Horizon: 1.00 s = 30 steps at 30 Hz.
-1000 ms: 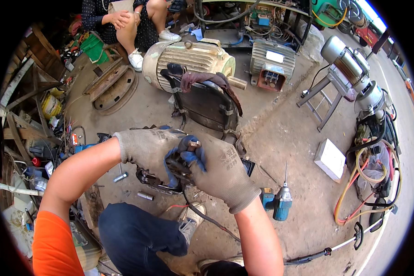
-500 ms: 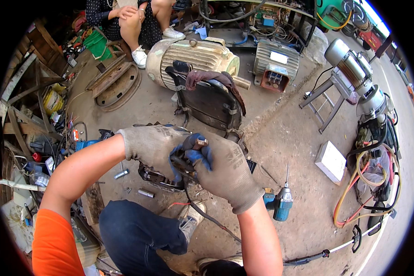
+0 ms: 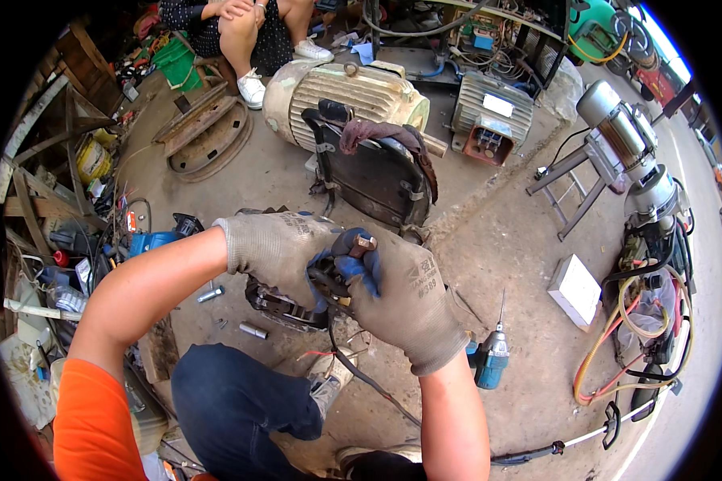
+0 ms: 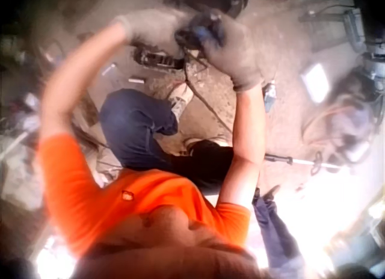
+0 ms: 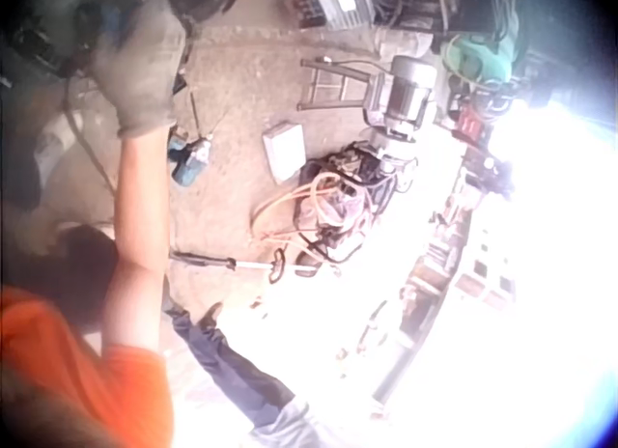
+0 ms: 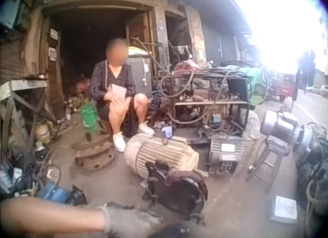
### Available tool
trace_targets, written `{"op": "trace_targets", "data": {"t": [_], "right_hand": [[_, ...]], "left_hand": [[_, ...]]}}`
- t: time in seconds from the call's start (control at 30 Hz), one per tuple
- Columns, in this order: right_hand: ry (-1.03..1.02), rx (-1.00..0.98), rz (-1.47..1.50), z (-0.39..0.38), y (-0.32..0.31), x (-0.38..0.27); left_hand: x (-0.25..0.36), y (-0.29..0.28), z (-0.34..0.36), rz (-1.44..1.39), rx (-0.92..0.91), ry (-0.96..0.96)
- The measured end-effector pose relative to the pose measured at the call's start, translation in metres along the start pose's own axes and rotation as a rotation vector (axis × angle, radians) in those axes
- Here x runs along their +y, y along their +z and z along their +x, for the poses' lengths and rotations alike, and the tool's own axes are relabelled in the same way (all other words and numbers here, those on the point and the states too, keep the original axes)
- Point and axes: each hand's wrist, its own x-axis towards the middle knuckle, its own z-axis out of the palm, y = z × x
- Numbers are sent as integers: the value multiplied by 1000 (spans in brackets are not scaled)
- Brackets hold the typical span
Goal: The person sits on the ground and uses a screwdriver to work on the internal components of a disassembled electric motor. They manipulate wires and parts within the motor housing while another person stands nearby.
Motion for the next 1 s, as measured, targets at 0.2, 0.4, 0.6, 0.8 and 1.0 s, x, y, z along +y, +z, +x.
{"op": "trace_targets", "data": {"t": [0.2,0.4,0.6,0.8,1.0], "right_hand": [[-19,-38,-7,4,-2,2],[22,-103,-158,6,-8,-13],[-37,-165,-284,12,-14,-28],[-36,-136,-235,1,-13,-21],[-5,-115,-114,-3,-13,-8]], "left_hand": [[8,-5,-2,48,-25,-26],[-1,5,-5,-12,94,30],[5,-3,-2,-72,-47,-24],[7,3,-4,2,82,47],[6,5,2,65,79,9]]}}
